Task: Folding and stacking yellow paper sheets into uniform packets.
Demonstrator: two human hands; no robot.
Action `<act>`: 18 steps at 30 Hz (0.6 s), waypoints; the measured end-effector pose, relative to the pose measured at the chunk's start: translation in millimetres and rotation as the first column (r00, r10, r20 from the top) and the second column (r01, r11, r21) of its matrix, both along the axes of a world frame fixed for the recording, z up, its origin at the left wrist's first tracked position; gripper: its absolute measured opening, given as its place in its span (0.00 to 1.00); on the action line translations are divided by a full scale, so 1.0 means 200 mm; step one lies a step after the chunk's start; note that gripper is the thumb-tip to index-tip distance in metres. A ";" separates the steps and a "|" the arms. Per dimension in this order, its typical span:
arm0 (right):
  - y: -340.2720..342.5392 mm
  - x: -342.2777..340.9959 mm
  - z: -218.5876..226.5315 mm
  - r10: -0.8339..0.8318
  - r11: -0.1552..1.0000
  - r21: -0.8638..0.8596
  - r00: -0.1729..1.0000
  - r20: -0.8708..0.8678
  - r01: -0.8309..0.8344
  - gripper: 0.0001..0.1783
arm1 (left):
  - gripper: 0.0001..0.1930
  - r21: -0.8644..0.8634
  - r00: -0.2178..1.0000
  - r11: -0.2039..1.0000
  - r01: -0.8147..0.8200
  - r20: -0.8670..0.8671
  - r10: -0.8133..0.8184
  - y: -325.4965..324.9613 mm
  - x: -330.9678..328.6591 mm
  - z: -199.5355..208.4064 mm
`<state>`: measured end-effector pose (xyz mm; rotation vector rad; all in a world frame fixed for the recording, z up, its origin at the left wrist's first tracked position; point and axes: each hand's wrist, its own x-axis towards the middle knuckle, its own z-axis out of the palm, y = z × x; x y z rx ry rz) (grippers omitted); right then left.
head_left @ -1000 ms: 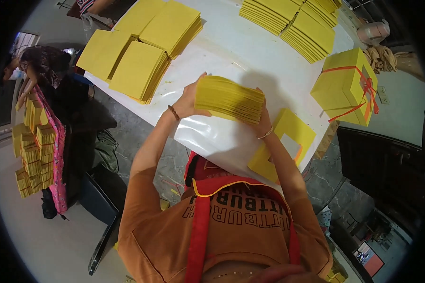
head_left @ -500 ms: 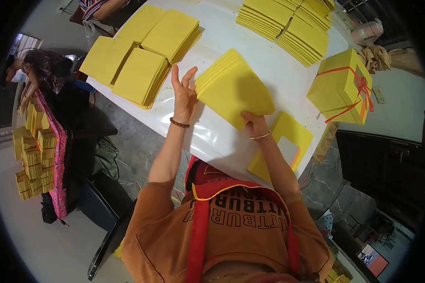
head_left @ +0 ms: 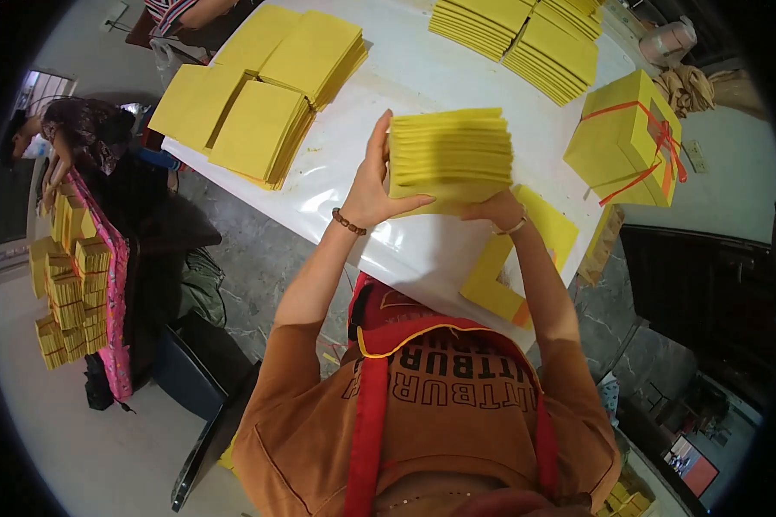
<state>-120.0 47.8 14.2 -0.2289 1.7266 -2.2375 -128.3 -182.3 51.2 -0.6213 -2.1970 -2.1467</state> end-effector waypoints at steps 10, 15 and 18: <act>-0.17 -0.05 -0.18 0.067 0.979 0.194 0.998 0.001 -0.066 0.39 | 0.52 -0.266 1.000 0.964 -0.016 0.020 0.022 -0.01 -0.10 -0.32; -0.11 -0.06 -0.02 -0.093 0.980 0.165 0.987 -0.129 0.114 0.44 | 0.37 0.333 0.911 0.941 -0.065 0.405 -0.080 0.08 -0.08 -0.17; -0.12 0.01 0.08 -0.172 0.980 -0.067 0.971 0.165 0.185 0.48 | 0.33 0.337 0.888 0.940 -0.052 0.446 -0.111 0.11 -0.01 -0.11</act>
